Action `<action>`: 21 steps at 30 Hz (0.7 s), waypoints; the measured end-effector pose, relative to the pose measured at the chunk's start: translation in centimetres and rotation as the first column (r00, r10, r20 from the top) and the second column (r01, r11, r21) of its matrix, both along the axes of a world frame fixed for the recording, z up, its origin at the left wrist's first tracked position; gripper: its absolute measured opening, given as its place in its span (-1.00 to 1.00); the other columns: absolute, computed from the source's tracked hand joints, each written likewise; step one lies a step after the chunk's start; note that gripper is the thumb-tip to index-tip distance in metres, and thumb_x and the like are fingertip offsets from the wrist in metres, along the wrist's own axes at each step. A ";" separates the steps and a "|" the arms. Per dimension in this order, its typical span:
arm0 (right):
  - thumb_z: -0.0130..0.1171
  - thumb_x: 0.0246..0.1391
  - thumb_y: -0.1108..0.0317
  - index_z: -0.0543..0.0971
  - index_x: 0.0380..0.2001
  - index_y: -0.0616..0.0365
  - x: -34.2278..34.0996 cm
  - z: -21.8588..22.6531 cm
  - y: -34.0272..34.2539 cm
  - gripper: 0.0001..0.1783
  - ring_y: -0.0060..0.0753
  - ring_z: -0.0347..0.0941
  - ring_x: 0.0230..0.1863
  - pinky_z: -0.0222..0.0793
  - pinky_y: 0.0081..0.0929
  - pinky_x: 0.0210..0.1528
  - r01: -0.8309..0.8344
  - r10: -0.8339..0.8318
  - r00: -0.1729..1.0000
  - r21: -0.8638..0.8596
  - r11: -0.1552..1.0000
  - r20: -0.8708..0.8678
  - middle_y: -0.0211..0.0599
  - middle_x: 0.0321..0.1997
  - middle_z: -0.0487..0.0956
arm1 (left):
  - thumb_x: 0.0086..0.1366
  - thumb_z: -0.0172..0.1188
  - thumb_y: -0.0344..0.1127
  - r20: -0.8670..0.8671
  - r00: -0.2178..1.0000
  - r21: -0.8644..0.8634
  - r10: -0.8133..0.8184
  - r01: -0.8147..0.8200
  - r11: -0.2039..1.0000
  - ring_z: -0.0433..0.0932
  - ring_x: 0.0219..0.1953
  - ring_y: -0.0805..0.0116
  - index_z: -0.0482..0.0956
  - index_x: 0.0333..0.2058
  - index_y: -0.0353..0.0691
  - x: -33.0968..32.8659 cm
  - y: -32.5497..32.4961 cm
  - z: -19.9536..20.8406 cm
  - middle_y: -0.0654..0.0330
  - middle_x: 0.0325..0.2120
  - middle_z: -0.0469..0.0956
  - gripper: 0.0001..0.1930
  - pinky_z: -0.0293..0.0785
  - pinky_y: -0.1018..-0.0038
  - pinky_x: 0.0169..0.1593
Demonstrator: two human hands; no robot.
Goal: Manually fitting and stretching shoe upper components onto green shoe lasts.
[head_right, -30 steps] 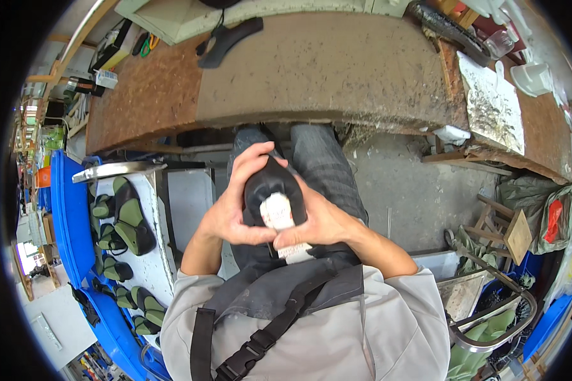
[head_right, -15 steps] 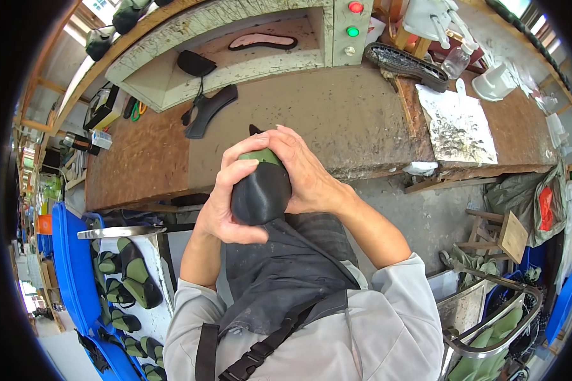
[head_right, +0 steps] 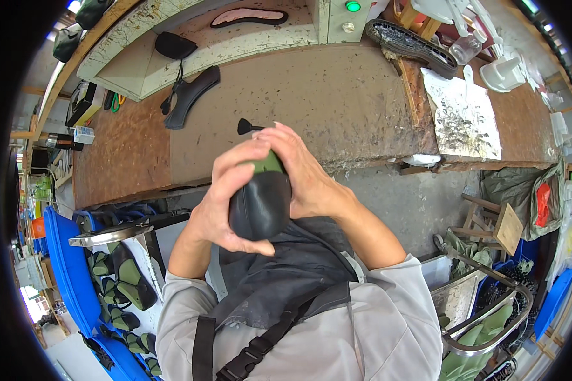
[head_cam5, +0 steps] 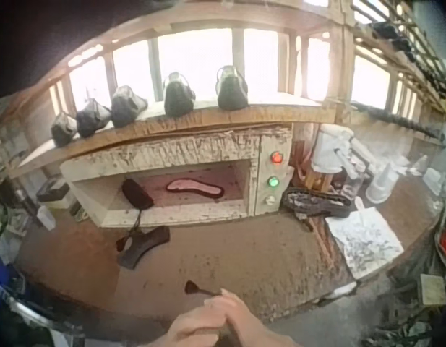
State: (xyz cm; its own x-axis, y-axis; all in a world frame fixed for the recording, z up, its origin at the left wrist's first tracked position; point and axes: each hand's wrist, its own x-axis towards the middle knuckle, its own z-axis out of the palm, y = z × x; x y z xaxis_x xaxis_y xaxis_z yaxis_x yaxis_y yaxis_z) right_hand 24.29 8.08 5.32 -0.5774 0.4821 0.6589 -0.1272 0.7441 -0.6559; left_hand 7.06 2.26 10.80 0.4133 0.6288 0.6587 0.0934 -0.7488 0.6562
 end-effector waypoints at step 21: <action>0.52 -0.50 0.22 0.10 0.25 0.26 1.4 0.0 -1.8 0.19 0.10 0.24 0.23 0.15 -0.06 0.25 -0.084 0.086 0.995 -0.041 0.996 0.051 0.05 0.21 0.27 | -0.32 0.58 0.09 -0.095 0.989 -0.065 -0.109 0.103 0.993 0.27 0.20 -0.07 0.12 0.23 -0.32 -1.0 -1.8 0.2 -0.08 0.11 0.32 0.18 0.08 -0.01 0.27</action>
